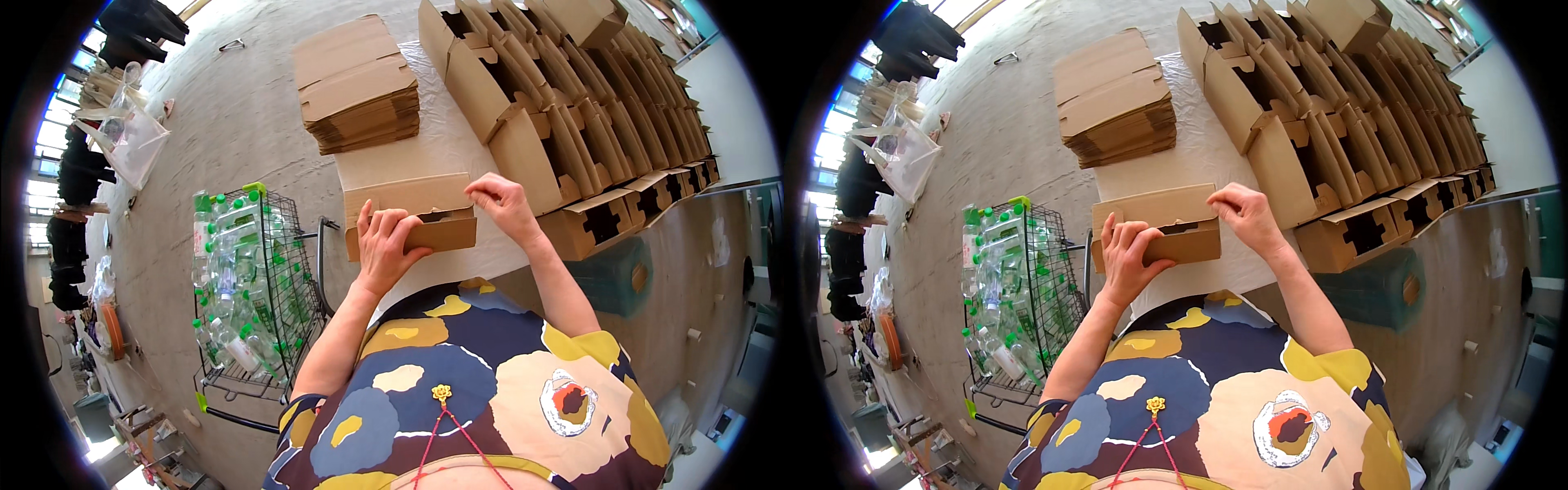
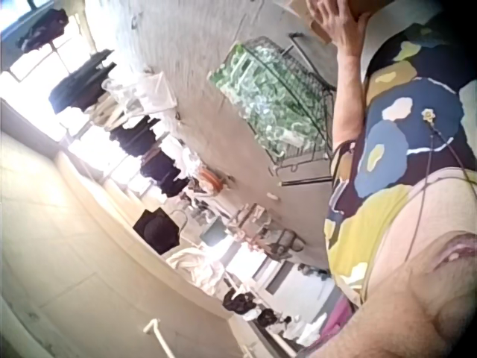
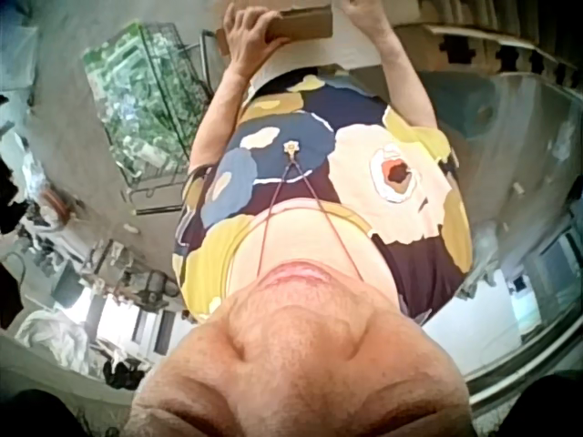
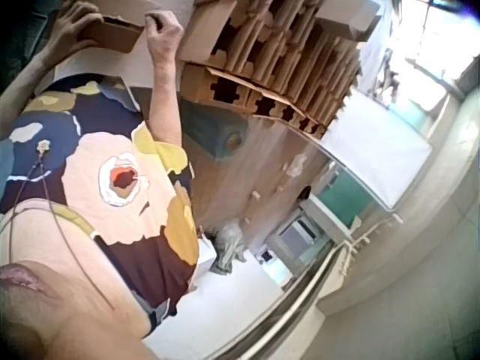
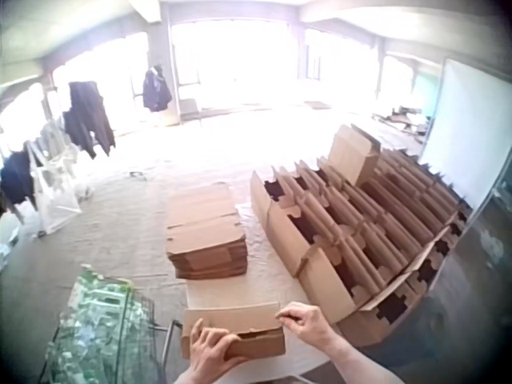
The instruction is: The person takes flat cardboard sheets from a stack and folds them into three-dimensional boxes by hand, placing each completed box into a larger grid arrangement on a table.
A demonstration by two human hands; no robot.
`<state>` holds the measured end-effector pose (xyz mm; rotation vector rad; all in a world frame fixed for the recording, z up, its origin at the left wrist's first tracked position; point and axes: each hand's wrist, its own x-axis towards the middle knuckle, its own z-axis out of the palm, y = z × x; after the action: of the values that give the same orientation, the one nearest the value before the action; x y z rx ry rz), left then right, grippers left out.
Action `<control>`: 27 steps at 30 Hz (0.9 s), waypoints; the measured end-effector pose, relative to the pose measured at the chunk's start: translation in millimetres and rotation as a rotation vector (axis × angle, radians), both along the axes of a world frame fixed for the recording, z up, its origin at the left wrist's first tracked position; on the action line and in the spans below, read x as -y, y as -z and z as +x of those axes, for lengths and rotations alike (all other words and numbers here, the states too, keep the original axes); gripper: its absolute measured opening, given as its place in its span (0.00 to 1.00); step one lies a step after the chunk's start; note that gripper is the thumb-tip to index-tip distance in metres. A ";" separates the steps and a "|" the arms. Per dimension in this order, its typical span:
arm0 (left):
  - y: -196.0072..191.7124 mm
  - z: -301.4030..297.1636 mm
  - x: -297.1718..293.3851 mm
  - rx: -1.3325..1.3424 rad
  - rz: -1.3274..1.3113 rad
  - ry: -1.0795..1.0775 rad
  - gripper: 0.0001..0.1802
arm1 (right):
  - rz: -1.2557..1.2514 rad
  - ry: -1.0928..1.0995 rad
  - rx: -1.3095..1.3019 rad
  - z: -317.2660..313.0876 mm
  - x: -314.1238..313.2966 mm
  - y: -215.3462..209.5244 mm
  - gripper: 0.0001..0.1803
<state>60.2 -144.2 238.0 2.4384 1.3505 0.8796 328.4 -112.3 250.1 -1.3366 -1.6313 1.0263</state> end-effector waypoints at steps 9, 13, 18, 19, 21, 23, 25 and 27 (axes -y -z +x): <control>2.3 -3.9 6.8 -0.007 0.115 0.080 0.28 | -0.196 -0.479 0.142 3.6 -7.0 -21.4 0.10; 3.4 -4.5 7.9 0.013 0.146 0.086 0.25 | -0.217 -0.557 0.171 -0.7 -12.1 -23.5 0.15; 5.4 -4.1 11.4 0.002 0.193 0.084 0.22 | -0.123 -0.683 0.309 -2.2 -14.6 -20.9 0.20; 4.9 -4.2 12.1 -0.004 0.201 0.079 0.22 | -0.089 -0.703 0.328 -3.3 -14.6 -22.4 0.20; 6.0 -4.4 13.9 -0.002 0.196 0.076 0.21 | -0.022 -0.742 0.366 -6.8 -14.3 -27.5 0.21; 5.4 -4.2 14.2 0.004 0.192 0.074 0.21 | -0.011 -0.776 0.397 -9.6 -15.3 -28.9 0.20; 3.5 -3.4 13.7 0.016 0.188 0.075 0.20 | 0.014 -0.806 0.427 -10.2 -16.3 -28.7 0.19; 3.3 -2.8 11.2 0.027 0.179 0.086 0.21 | 0.052 -0.830 0.456 -9.9 -17.8 -25.9 0.18</control>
<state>57.4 -155.5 234.6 2.5847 1.1952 1.0489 318.4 -94.6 276.0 -0.8806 -2.6565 1.1596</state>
